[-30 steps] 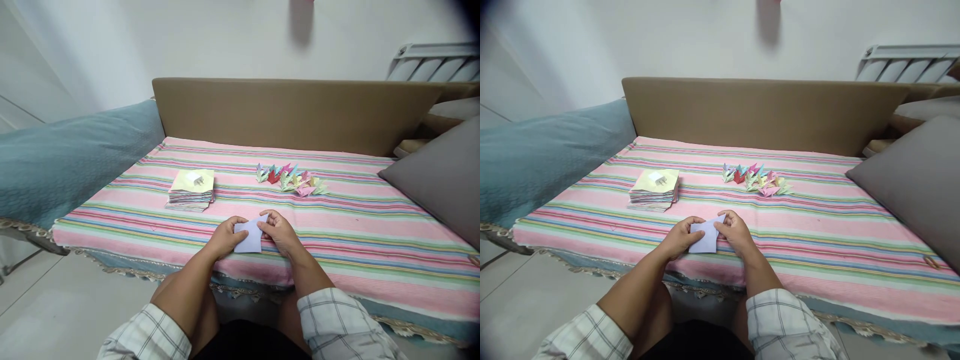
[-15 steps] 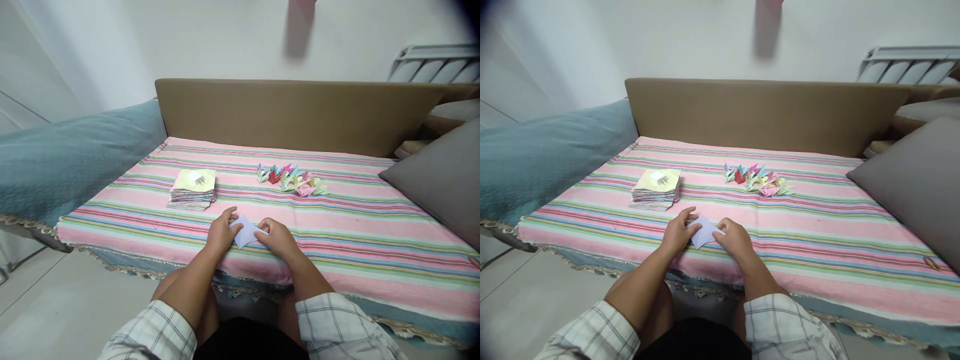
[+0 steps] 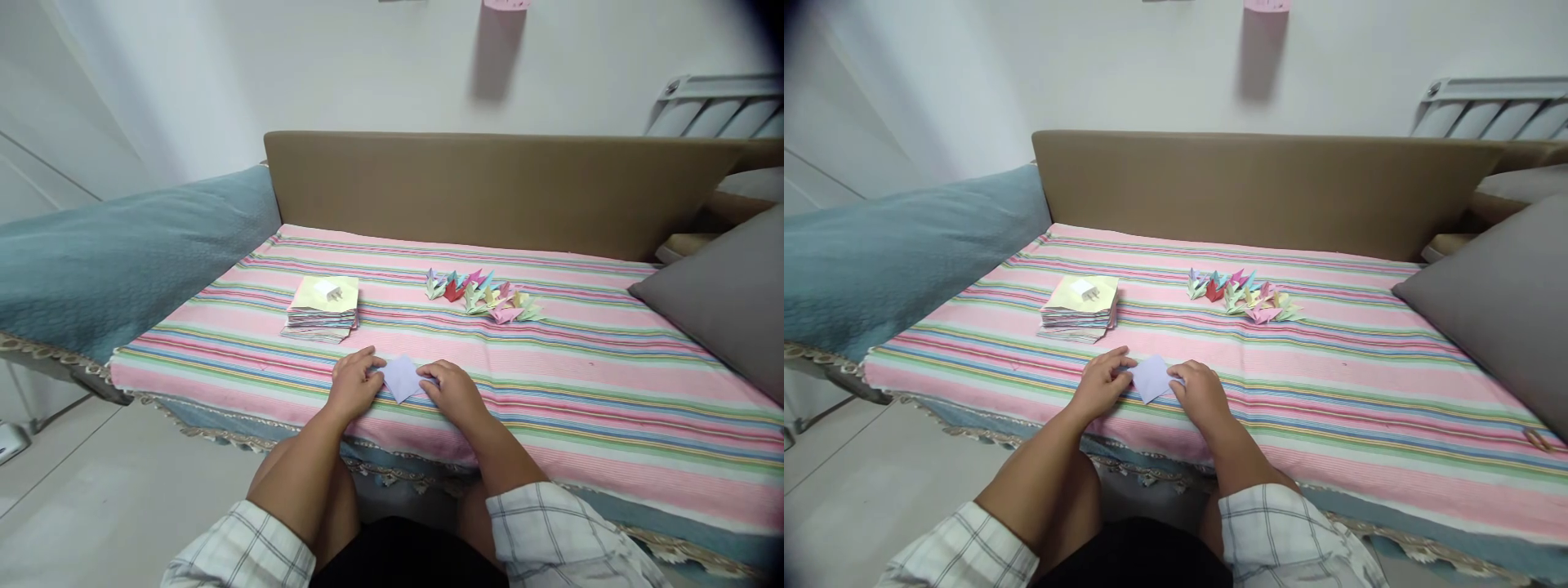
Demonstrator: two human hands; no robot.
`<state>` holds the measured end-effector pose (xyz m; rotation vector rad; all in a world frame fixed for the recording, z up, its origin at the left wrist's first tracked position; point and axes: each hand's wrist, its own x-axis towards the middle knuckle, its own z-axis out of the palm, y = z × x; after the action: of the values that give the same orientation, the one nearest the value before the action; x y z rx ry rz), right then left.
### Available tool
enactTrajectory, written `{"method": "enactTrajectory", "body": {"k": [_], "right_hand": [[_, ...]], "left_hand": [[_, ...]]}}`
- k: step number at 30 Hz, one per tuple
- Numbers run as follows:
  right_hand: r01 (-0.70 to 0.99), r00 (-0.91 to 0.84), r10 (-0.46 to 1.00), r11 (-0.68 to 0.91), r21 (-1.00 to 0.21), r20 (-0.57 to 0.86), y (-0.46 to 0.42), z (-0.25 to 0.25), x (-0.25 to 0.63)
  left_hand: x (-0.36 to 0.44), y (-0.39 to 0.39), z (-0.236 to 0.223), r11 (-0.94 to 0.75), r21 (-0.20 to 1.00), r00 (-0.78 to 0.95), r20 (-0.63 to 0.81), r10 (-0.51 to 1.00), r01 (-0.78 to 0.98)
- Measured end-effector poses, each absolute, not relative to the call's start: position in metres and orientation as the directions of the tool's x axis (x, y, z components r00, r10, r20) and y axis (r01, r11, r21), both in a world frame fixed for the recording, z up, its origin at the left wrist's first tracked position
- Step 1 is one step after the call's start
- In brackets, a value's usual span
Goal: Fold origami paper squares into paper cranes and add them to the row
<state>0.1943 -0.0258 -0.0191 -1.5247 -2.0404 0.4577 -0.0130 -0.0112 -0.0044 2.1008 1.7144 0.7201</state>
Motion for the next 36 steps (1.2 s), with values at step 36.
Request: {"method": "enactTrajectory", "body": {"k": [36], "right_hand": [[0.809,-0.192,0.950,0.296,-0.507,0.248,-0.028,-0.020,0.192]], "left_hand": [[0.006,-0.019,-0.004,-0.285,0.449,0.224,0.184,0.957,0.847]]}}
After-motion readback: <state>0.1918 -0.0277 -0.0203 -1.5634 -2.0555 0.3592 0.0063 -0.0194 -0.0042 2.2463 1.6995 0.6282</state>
